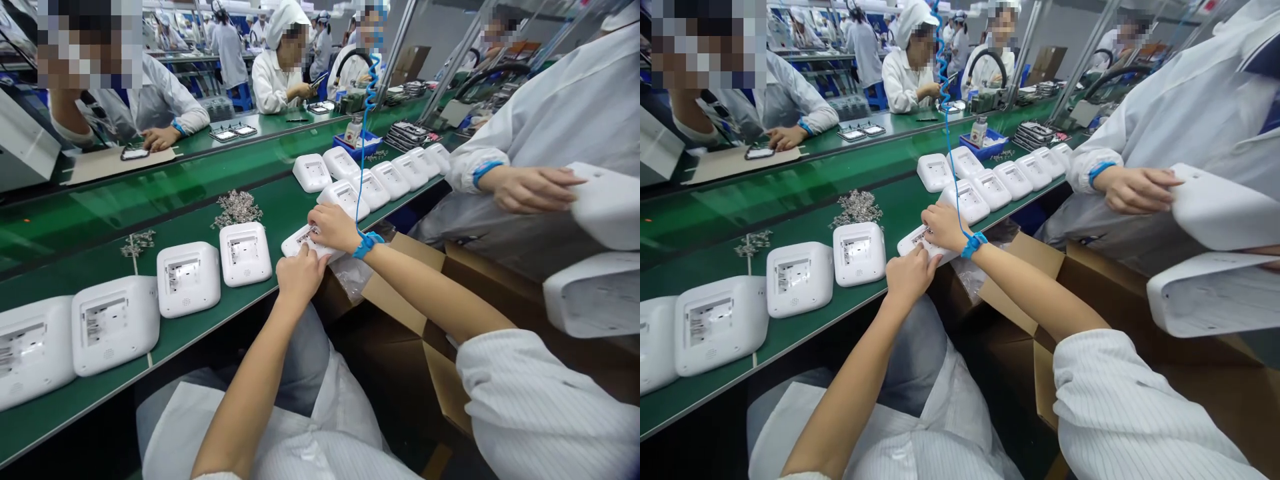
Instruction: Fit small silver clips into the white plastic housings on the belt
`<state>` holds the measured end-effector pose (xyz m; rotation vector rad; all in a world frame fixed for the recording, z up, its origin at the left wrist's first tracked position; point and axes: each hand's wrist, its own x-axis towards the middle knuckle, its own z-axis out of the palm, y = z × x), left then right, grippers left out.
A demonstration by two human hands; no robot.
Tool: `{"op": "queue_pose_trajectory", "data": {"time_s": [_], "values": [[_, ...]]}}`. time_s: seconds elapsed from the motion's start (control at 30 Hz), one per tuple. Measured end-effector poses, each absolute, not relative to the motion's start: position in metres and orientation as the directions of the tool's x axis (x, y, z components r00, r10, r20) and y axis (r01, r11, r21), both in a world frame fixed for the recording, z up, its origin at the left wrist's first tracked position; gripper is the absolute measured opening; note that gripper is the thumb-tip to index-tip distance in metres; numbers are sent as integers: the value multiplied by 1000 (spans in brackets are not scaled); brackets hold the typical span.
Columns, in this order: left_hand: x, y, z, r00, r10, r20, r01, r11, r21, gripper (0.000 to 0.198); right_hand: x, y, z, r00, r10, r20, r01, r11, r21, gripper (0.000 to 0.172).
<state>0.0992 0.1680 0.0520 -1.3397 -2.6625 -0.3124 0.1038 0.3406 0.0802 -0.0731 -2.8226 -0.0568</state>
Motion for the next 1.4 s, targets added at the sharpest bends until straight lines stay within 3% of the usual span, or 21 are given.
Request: {"op": "queue_pose_trajectory", "data": {"time_s": [0.2,0.47,0.57,0.7,0.8,0.93,1.03,1.1,1.2,1.3,1.4], "values": [[100,169,53,-611,767,198,791,601,112,60,109,337,87,-964,-25,266,-23,1000,8,19],[101,168,61,-618,764,186,785,610,105,57,102,336,85,-949,-2,315,-7,1000,-13,13],[100,168,64,-615,775,146,788,612,70,56,100,337,85,-956,10,294,3,1000,-23,18],[106,169,66,-571,798,191,816,578,21,66,96,340,84,-933,9,360,34,998,61,29],[110,169,65,-604,785,139,794,608,19,66,89,336,86,-947,-44,319,4,989,149,24],[104,152,69,-597,783,174,802,577,154,50,84,317,94,-955,-47,292,15,979,205,21],[98,109,73,-625,708,330,780,554,291,34,89,284,92,-912,197,358,240,968,78,18],[93,66,76,-711,582,396,698,651,297,39,92,253,83,-832,394,391,402,913,-66,23],[81,0,82,-769,475,428,581,798,158,42,93,208,62,-728,550,409,498,834,-237,43],[63,-48,90,-761,525,382,555,831,-37,34,90,181,44,-671,605,429,495,796,-348,63],[46,-68,92,-739,600,306,586,797,-148,35,91,176,38,-648,634,422,465,768,-441,63]]}}
